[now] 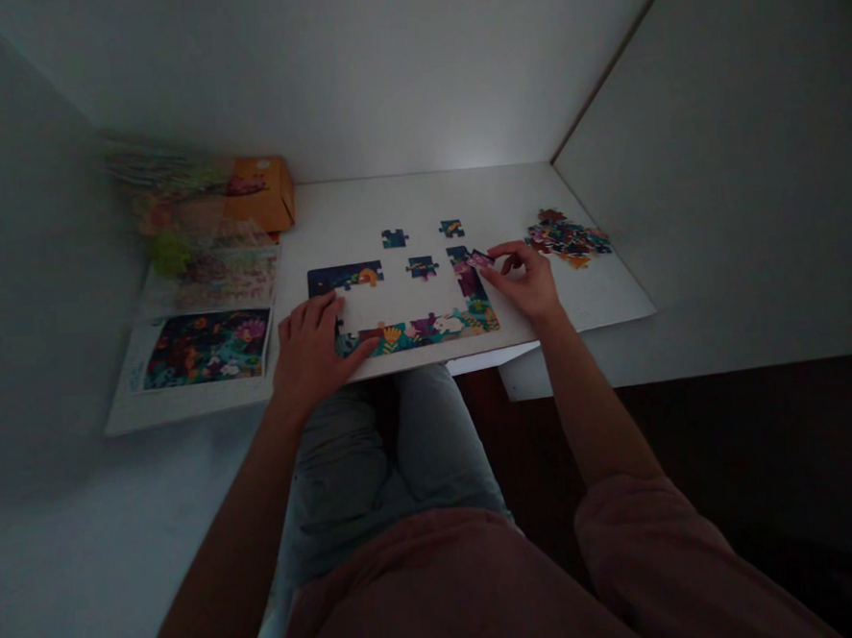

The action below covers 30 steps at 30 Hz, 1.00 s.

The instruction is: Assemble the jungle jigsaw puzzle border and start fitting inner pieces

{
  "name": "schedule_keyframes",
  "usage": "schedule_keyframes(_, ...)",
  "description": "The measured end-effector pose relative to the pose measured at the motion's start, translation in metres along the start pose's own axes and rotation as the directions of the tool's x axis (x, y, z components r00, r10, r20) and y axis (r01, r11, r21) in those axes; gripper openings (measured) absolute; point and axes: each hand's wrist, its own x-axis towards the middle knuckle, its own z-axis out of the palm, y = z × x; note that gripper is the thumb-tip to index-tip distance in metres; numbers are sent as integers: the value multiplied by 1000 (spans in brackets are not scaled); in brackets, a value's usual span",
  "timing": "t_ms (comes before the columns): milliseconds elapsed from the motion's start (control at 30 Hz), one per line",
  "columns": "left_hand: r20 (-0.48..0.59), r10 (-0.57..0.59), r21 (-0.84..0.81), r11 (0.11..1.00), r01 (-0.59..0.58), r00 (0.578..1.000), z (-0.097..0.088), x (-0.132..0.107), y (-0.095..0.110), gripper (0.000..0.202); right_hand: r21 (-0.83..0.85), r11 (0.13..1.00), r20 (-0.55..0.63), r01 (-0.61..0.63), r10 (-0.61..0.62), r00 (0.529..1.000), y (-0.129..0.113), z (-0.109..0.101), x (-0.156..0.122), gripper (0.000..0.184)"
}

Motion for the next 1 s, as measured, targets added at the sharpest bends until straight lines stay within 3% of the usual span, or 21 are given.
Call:
schedule_keyframes(367,-15,12,-22,1000,-13,1000,3,0,-3,68,7,1000,-13,18,-18,1000,11,4,1,43)
schedule_keyframes(500,-11,15,-12,1000,-15,1000,3,0,-4,69,39,998,33,45,-46,998,13,3,0,37)
schedule_keyframes(733,-2,13,22,1000,-13,1000,5,1,-4,69,98,993,141,64,-78,987,13,3,-1,46)
schedule_keyframes(1000,-9,8,-1,1000,-8,1000,4,1,-3,65,92,990,170,107,-121,978,14,6,0,52)
